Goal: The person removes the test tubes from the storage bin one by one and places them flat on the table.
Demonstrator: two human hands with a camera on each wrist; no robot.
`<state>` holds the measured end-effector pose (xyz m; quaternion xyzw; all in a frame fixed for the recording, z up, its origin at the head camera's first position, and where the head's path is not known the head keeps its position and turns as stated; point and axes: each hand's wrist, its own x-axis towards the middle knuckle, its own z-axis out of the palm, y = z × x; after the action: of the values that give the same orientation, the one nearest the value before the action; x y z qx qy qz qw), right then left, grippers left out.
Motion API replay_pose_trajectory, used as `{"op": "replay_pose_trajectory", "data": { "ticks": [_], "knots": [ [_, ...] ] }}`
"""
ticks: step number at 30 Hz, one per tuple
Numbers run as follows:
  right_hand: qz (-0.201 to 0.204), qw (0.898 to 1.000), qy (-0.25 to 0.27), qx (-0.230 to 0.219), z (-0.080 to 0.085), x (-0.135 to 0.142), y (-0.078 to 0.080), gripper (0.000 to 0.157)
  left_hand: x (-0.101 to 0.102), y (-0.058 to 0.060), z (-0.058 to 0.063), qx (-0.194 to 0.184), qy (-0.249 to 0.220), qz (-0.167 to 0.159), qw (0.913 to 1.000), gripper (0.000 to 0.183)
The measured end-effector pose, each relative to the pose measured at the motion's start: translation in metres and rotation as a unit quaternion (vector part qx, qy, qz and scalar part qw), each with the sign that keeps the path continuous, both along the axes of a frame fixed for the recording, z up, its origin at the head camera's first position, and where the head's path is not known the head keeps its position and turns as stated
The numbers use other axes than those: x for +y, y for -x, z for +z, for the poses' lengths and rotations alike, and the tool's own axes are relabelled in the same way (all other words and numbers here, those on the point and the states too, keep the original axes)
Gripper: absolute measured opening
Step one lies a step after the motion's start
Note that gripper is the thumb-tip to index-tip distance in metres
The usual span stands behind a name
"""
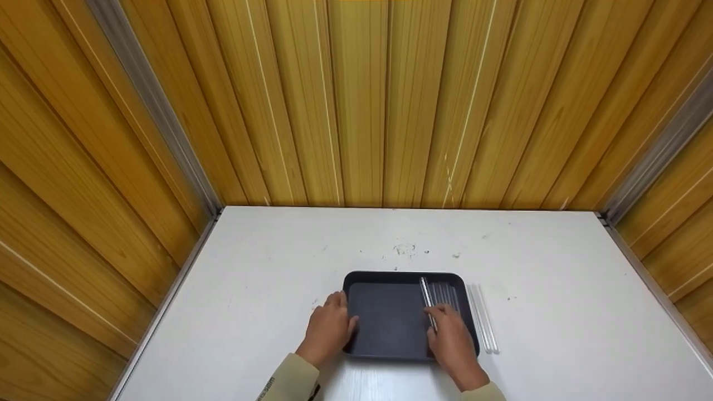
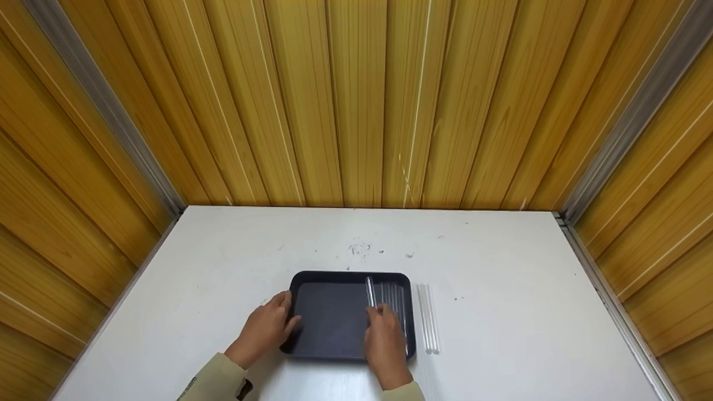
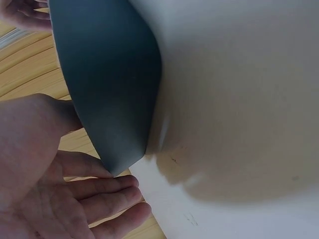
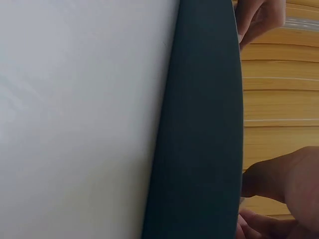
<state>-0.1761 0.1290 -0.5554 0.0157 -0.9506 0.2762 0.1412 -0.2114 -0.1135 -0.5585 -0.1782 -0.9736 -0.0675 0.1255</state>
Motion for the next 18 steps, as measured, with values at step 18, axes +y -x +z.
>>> {"op": "replay_pose_trajectory", "data": {
  "ticks": [18],
  "knots": [
    [-0.071, 0.997, 0.027, -0.024, 0.009, 0.037, -0.010, 0.039, -0.002, 0.000, 0.005, -0.047, -0.064, -0.013, 0.9968, 0.059]
  ]
}}
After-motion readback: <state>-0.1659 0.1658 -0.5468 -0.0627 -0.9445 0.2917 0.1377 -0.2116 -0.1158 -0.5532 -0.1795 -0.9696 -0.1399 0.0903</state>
